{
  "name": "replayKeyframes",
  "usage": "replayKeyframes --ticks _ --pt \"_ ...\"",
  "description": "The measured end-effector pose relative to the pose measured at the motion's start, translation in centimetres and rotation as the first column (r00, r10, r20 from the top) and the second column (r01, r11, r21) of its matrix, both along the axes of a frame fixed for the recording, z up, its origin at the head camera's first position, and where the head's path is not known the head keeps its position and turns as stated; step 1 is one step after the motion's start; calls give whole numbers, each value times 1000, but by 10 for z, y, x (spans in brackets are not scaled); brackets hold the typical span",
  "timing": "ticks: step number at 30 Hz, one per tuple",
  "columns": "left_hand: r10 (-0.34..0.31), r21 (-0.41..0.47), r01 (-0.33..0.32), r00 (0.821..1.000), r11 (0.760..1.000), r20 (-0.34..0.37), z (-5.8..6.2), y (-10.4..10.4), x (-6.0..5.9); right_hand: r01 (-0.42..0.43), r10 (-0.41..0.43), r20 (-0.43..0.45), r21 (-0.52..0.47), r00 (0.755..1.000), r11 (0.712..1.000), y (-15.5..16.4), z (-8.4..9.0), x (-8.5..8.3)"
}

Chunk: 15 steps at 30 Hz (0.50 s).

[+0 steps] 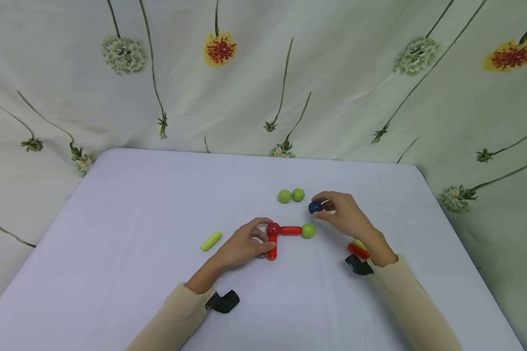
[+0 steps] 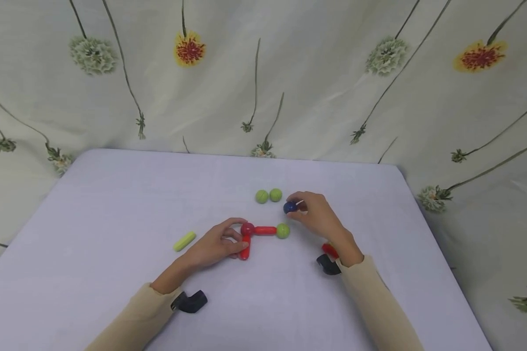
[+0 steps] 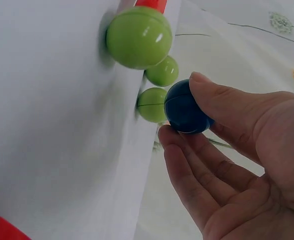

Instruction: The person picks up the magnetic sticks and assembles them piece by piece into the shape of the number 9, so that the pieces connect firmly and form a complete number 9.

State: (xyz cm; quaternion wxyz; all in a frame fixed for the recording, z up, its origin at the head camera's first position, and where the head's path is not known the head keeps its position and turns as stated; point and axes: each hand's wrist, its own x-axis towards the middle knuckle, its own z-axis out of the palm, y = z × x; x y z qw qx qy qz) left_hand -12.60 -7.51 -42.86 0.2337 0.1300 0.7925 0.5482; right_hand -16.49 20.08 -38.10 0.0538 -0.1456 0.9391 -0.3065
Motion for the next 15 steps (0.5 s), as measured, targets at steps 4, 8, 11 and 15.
replayKeyframes --ticks 4,8,11,15 --pt "3 0 -3 1000 1000 1 1 -1 0 -12 13 -10 13 1000 1000 -3 5 6" --pt "0 0 0 1000 1000 3 1 -1 0 -30 30 -22 19 999 999 -6 6 13" --pt "-4 -5 4 1000 1000 1 1 -2 0 -48 49 -40 26 998 999 -7 6 18" --pt "-4 -13 4 1000 1000 -1 0 -2 1 -64 66 -60 35 996 997 -9 6 27"
